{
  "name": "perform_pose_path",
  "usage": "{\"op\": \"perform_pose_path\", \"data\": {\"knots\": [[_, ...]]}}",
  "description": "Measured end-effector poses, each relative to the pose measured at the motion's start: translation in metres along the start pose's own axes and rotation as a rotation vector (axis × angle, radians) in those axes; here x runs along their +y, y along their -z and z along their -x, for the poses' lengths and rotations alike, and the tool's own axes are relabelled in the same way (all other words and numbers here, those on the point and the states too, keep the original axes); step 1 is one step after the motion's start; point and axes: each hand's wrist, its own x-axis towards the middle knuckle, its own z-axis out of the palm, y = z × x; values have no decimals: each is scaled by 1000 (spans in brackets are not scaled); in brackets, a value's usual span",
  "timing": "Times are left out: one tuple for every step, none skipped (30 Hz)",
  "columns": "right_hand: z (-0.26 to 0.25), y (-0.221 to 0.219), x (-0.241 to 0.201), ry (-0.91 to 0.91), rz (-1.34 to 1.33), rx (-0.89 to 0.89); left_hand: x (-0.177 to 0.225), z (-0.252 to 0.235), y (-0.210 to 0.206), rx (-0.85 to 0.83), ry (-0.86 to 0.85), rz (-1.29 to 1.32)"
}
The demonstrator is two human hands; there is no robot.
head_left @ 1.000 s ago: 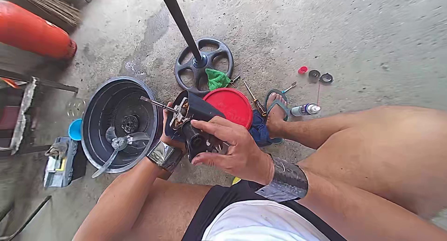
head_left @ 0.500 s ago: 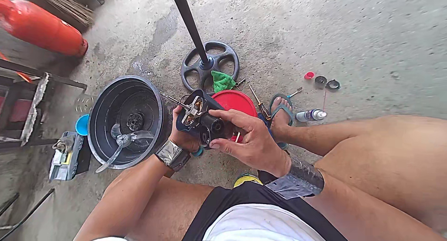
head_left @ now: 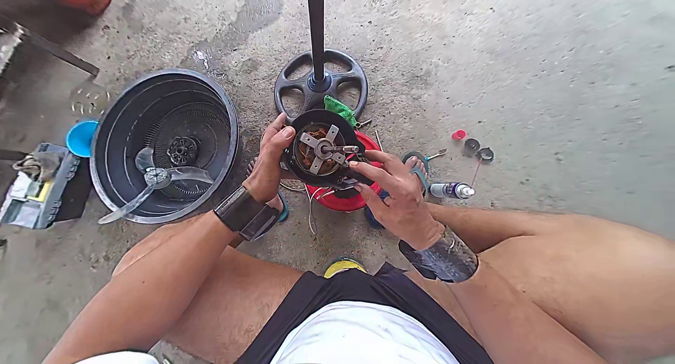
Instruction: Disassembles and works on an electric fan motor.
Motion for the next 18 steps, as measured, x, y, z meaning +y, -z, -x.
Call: {"op": "perform_pose_path", "data": {"knots": [[-1,-1,0,19,29,-7,0,1,-2,14,24,-9],[-2,-2,-1,36,52,-15,0,2,-3,24,47,-8],[-3,-2,-2,45,66,-26,-1,3,-4,33,64,-12],[-4,-3,-2,44,67,-36,0,4,-5,34,79,-19],[-4,-5,-2,34,55,-38,0,5,-5,33,90,-33],[-4,-7,-2,20,29,-36,0,5,-6,36,106,-47],[-3,-8,-1,0,-9,-34,0,6,-6,40,118,-64],[-2,-9,-1,-23,-59,-30,0,6,-5,41,122,-76],[-1,-9,1,-42,-118,-26,0,7,-4,34,124,-82],[-1,-10,2,-57,-180,-24,0,7,-4,37,121,-92],[-1,-10,4,-67,-242,-25,-1,7,-3,42,116,-102],[0,-9,6,-76,-286,-33,-2,7,-2,41,105,-114],[0,-9,8,-78,-307,-44,-2,7,-1,38,99,-119],[0,-8,9,-70,-314,-58,-1,7,-1,35,92,-120],[1,-7,10,-53,-313,-69,-1,8,-2,36,88,-126],[0,-7,10,-28,-306,-78,-1,8,-3,36,89,-128],[0,-6,10,-5,-290,-84,-1,8,-4,38,94,-131],[1,-6,10,9,-268,-86,-1,8,-5,42,102,-132]]}}
